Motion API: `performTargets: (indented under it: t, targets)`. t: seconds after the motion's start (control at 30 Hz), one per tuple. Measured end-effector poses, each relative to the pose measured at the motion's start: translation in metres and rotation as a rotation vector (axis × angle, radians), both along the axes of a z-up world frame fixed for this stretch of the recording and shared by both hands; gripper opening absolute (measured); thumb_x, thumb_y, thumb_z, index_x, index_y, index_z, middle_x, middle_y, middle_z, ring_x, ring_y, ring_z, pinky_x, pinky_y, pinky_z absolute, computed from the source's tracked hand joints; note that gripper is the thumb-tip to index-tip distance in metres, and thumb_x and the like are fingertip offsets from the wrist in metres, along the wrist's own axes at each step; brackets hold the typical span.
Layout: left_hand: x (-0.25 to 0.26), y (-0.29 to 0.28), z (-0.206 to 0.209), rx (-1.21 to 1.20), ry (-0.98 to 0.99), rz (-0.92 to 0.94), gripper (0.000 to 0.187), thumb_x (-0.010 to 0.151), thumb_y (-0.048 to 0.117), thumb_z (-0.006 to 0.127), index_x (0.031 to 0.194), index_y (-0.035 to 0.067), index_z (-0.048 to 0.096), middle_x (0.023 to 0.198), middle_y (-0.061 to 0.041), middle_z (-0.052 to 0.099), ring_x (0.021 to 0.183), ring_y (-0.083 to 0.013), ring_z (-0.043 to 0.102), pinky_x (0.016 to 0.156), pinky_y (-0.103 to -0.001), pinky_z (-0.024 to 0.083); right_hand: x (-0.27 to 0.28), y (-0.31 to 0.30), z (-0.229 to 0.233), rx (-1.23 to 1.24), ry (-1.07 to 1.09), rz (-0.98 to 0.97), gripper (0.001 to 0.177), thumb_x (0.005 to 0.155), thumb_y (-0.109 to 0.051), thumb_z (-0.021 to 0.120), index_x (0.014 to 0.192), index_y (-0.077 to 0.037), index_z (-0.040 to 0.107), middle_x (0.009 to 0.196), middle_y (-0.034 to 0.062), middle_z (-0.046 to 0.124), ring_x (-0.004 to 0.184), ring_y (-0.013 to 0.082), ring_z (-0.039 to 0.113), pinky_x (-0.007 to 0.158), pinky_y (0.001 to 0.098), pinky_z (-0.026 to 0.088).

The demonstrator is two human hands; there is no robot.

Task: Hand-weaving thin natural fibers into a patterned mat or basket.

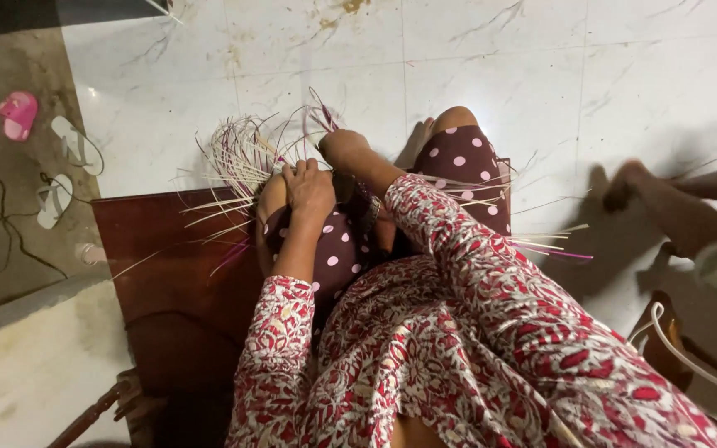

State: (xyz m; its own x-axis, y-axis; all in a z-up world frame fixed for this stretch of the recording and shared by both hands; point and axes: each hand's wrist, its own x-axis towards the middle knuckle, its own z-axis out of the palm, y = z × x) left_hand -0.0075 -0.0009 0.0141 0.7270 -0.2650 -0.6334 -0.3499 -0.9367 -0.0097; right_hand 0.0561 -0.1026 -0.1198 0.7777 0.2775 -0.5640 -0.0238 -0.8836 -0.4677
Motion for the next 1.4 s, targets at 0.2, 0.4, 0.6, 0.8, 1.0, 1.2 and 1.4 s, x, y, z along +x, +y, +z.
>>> performTargets:
  t: [0.2,0.4,0.6,0.8,1.0,1.2,1.4]
  targets:
    - [-0.002,0.004,0.000,-0.082,-0.012,0.021,0.032,0.097,0.012,0.049,0.115,0.014,0.075,0.123,-0.014,0.058,0.125,-0.0321,0.047,0.115,-0.060,0.016,-0.012,-0.018,0.067,0.154,-0.101,-0.291,0.020,0.097,-0.028,0.059,0.106,-0.022,0.075,0.097,0.0186,0.076,0.099,0.0423,0.073,0.086,0.0537,0.059]
    - [-0.004,0.014,-0.010,-0.159,-0.051,0.045,0.028,0.095,0.019,0.052,0.108,0.012,0.076,0.122,-0.017,0.058,0.125,-0.0338,0.047,0.114,-0.056,0.023,-0.018,-0.088,0.006,0.162,-0.088,-0.523,0.028,0.097,-0.033,0.062,0.108,-0.012,0.075,0.097,0.0222,0.076,0.098,0.0438,0.073,0.086,0.0517,0.058]
    - [-0.026,0.048,0.057,-0.240,0.032,0.218,0.032,0.097,0.021,0.046,0.111,0.011,0.073,0.122,-0.020,0.055,0.127,-0.0419,0.046,0.114,-0.058,0.027,-0.034,-0.087,0.010,0.500,0.100,-0.755,0.025,0.096,-0.026,0.063,0.103,-0.006,0.077,0.085,0.0146,0.076,0.070,0.0230,0.075,0.063,0.0316,0.064]
    - [-0.064,0.123,0.089,-0.133,-0.020,0.099,0.033,0.093,0.046,0.052,0.089,0.023,0.074,0.103,-0.007,0.059,0.118,-0.0321,0.052,0.110,-0.057,0.035,-0.033,-0.077,0.004,0.283,-0.035,-0.622,0.026,0.093,-0.037,0.068,0.097,-0.015,0.080,0.086,0.0149,0.076,0.090,0.0402,0.074,0.082,0.0484,0.058]
    - [-0.079,0.112,0.183,-0.199,-0.158,0.177,0.025,0.084,0.049,0.067,0.100,0.032,0.077,0.104,-0.002,0.064,0.115,-0.0291,0.057,0.110,-0.055,0.039,-0.030,-0.080,-0.008,0.224,-0.053,-0.605,0.022,0.091,-0.033,0.066,0.095,-0.017,0.081,0.083,0.0093,0.077,0.087,0.0344,0.075,0.082,0.0451,0.059]
    - [-0.041,0.082,0.107,-0.133,-0.208,0.157,0.028,0.098,0.049,0.059,0.107,0.029,0.077,0.107,-0.004,0.065,0.112,-0.0292,0.061,0.101,-0.052,0.044,-0.028,-0.074,-0.008,0.275,-0.070,-0.621,0.024,0.091,-0.033,0.064,0.095,-0.016,0.081,0.085,0.0108,0.077,0.090,0.0377,0.075,0.081,0.0475,0.058]
    - [-0.004,0.036,-0.017,-0.172,-0.081,0.137,0.029,0.097,0.032,0.054,0.105,0.020,0.079,0.103,-0.011,0.074,0.111,-0.0385,0.066,0.099,-0.053,0.046,-0.031,-0.078,0.009,0.230,-0.020,-0.566,0.023,0.093,-0.031,0.067,0.105,-0.015,0.079,0.096,0.0142,0.077,0.103,0.0388,0.072,0.089,0.0499,0.057]
